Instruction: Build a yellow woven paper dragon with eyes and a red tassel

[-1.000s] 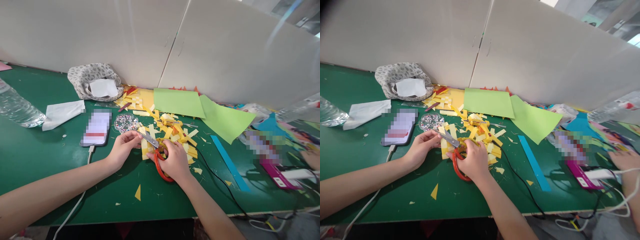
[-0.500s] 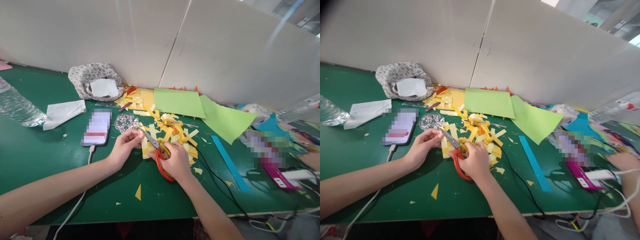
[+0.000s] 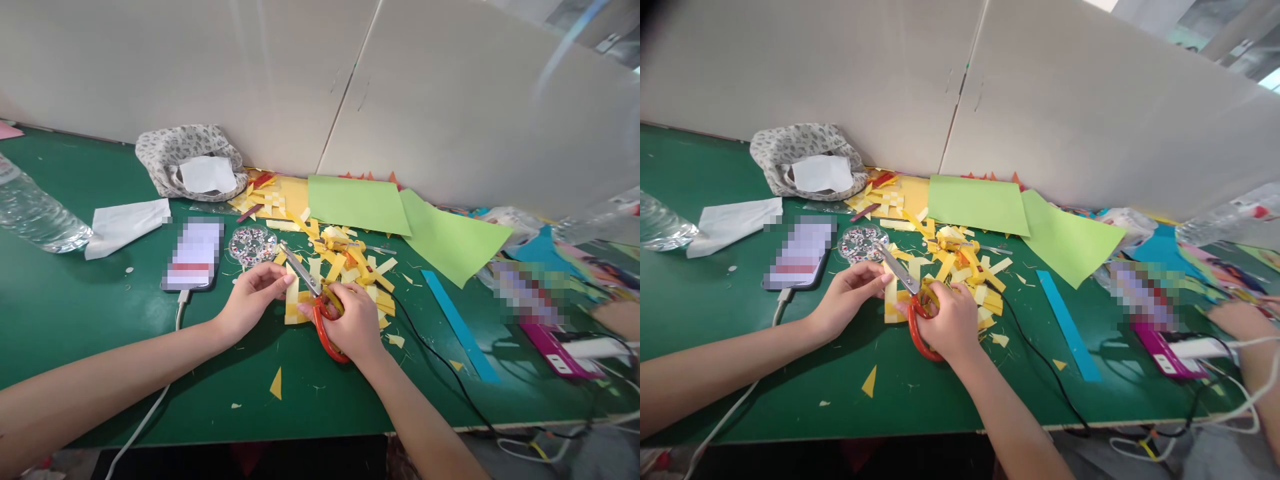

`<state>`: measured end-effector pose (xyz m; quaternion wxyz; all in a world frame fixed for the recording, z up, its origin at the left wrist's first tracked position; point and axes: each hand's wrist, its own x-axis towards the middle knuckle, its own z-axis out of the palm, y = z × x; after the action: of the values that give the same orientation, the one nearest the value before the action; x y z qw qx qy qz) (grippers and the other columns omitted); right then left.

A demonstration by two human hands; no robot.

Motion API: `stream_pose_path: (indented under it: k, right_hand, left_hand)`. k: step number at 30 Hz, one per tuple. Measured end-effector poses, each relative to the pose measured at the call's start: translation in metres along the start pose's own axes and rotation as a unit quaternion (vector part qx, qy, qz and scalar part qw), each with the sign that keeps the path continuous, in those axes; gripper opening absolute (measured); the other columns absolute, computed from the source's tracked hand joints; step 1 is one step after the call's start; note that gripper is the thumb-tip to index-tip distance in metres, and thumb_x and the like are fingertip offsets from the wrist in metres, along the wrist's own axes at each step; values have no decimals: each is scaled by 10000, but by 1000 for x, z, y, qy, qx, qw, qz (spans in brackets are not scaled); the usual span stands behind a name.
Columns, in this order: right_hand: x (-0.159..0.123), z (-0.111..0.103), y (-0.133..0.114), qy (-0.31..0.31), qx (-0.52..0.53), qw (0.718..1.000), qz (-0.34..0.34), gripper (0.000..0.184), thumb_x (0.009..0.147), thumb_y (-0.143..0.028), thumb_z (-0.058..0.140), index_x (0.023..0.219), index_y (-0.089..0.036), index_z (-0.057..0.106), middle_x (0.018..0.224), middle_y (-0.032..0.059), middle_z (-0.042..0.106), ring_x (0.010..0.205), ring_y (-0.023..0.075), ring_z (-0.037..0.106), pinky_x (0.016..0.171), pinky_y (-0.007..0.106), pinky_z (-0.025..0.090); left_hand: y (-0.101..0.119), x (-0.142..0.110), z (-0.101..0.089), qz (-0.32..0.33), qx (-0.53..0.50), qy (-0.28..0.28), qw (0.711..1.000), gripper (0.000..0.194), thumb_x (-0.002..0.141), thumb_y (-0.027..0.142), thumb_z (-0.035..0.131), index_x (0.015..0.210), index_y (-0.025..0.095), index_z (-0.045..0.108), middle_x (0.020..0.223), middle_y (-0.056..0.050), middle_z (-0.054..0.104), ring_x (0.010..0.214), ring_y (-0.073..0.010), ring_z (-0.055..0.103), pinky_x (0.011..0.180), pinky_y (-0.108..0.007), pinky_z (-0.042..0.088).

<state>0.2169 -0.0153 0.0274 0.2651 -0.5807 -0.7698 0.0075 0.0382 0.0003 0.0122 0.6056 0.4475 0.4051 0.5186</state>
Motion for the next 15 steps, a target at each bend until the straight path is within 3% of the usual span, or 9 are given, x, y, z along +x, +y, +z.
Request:
stream_pose_path:
  k: [6, 15]
  right_hand:
    - [1, 2, 5, -28, -39, 999, -15, 474, 690, -594, 581, 884, -165, 529, 708, 37, 593, 680, 203, 561, 698, 344, 393]
    - [1, 5, 4, -54, -44, 997, -16, 472, 711, -607, 554, 870, -163, 524, 742, 52, 613, 678, 203, 575, 783, 384, 383]
  left_hand:
    - [-3, 3, -2, 0, -25, 11, 1000, 145, 754, 310, 667, 771, 173, 621, 771, 15, 620, 707, -96, 585, 627, -199, 511]
    - [-4, 2, -3, -5, -13, 7, 1000, 118, 753, 275, 645, 815, 177, 623, 796, 9, 644, 707, -103, 599, 630, -208, 508]
